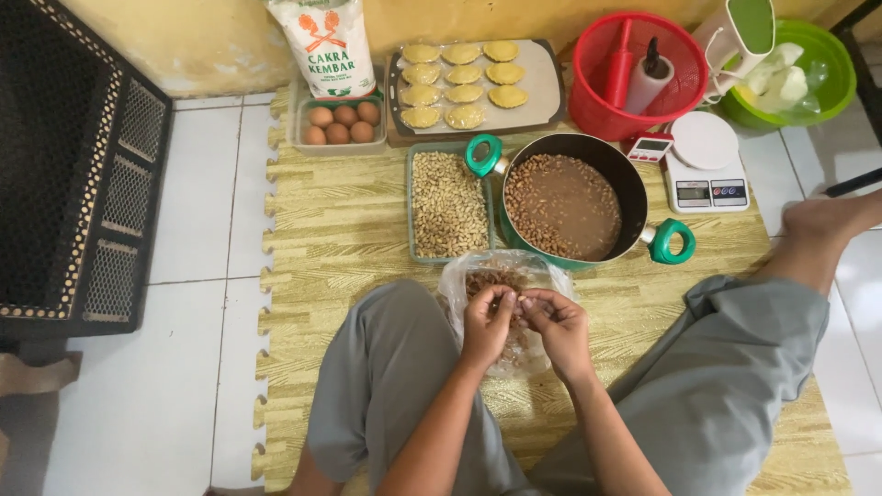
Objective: Sorting small ingredients like peanuts or beans from a plastic bag into a container while sitting on the floor.
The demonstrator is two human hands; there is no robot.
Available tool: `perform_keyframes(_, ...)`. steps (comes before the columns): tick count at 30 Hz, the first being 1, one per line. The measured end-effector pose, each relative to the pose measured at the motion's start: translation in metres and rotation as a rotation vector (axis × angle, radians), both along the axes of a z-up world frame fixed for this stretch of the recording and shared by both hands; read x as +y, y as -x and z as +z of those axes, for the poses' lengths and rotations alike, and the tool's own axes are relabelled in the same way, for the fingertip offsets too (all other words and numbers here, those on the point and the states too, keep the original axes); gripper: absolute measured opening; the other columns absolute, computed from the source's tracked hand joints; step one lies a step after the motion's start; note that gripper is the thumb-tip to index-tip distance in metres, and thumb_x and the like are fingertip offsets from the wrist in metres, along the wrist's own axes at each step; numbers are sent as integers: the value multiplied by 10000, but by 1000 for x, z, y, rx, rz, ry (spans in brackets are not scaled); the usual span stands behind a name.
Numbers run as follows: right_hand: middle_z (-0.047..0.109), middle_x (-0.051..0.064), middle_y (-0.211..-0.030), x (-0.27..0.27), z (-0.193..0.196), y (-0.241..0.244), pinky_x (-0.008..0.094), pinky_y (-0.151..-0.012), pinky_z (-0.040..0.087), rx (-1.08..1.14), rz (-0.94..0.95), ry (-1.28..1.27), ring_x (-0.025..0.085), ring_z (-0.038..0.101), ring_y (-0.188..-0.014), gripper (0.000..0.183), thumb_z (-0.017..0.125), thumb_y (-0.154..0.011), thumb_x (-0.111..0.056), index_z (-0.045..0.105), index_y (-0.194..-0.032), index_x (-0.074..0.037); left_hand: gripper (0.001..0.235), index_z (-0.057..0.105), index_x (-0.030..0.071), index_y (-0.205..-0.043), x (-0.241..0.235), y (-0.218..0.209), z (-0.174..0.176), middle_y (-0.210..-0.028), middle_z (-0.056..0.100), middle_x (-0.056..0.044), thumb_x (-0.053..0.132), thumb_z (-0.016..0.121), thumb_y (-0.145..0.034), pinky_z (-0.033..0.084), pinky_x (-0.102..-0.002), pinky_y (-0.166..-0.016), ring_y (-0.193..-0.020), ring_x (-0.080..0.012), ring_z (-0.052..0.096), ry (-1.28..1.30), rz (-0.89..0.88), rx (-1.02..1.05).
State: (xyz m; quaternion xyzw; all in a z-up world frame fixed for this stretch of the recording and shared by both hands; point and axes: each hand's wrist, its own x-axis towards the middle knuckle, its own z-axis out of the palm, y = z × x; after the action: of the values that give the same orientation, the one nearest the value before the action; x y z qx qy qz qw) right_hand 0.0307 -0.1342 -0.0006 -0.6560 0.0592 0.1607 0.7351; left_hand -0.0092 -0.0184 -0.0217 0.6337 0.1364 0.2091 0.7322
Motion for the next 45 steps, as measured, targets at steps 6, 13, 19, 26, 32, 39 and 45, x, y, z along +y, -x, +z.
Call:
perform_keyframes(6, 754, 177, -892, 4, -1, -12, 327, -680, 667, 1, 1, -10, 211, 757, -783, 191, 697, -964, -19, 712, -1140, 51, 60, 765, 58, -968, 5, -5, -10, -809, 704, -54, 110, 749, -944, 556, -264, -669, -765, -123, 672, 95, 101, 135)
perform_keyframes(13, 767, 129, -901, 55, 47, -65, 285, -660, 638, -207, 115, 134, 144, 708, -784, 185, 727, -968, -67, 753, -1145, -18, 116, 727, 70, -883, 8, -9, -45, -736, 614, -19, 73, 839, -849, 516, -252, -597, -689, -126, 635, 68, 215, 208)
perform_keyframes(19, 771, 157, -940, 70, 31, -87, 377, -710, 637, -239, 287, 191, 178, 709, -848, 265, 639, -1033, -151, 724, -1245, -15, 107, 788, 76, -1004, 7, -11, -42, -842, 729, -77, 33, 736, -920, 559, -249, -644, -740, -135, 682, 81, 200, 171)
perform_keyframes(26, 764, 152, -868, 23, 1, -51, 322, -684, 635, -147, 249, 186, 197, 737, -800, 128, 614, -1023, -91, 645, -1119, -13, 129, 769, 62, -1067, 9, -9, -4, -953, 725, -111, 75, 712, -953, 610, -309, -686, -824, -206, 726, -53, 251, 123)
perform_keyframes(32, 719, 92, -767, 4, -1, -18, 275, -573, 618, -108, 99, 162, 136, 678, -657, 124, 801, -885, -42, 746, -983, 9, 118, 794, 68, -1017, 9, -4, 14, -897, 733, -101, 47, 705, -942, 605, -342, -704, -839, -290, 753, -256, 137, -54)
perform_keyframes(39, 730, 95, -741, 1, 10, -4, 270, -589, 627, -86, 8, 125, 121, 677, -622, 141, 862, -823, -24, 785, -935, 13, 97, 813, 83, -972, 7, -1, 16, -856, 778, -84, 42, 750, -912, 602, -350, -730, -818, -287, 772, -286, 32, -135)
perform_keyframes(45, 786, 133, -812, 4, 33, 4, 320, -656, 646, -151, 41, 136, 130, 696, -738, 149, 823, -845, 18, 822, -993, -5, 151, 791, 17, -976, 10, 1, 30, -827, 760, -151, -28, 662, -912, 598, -400, -701, -791, -366, 758, -322, 34, -202)
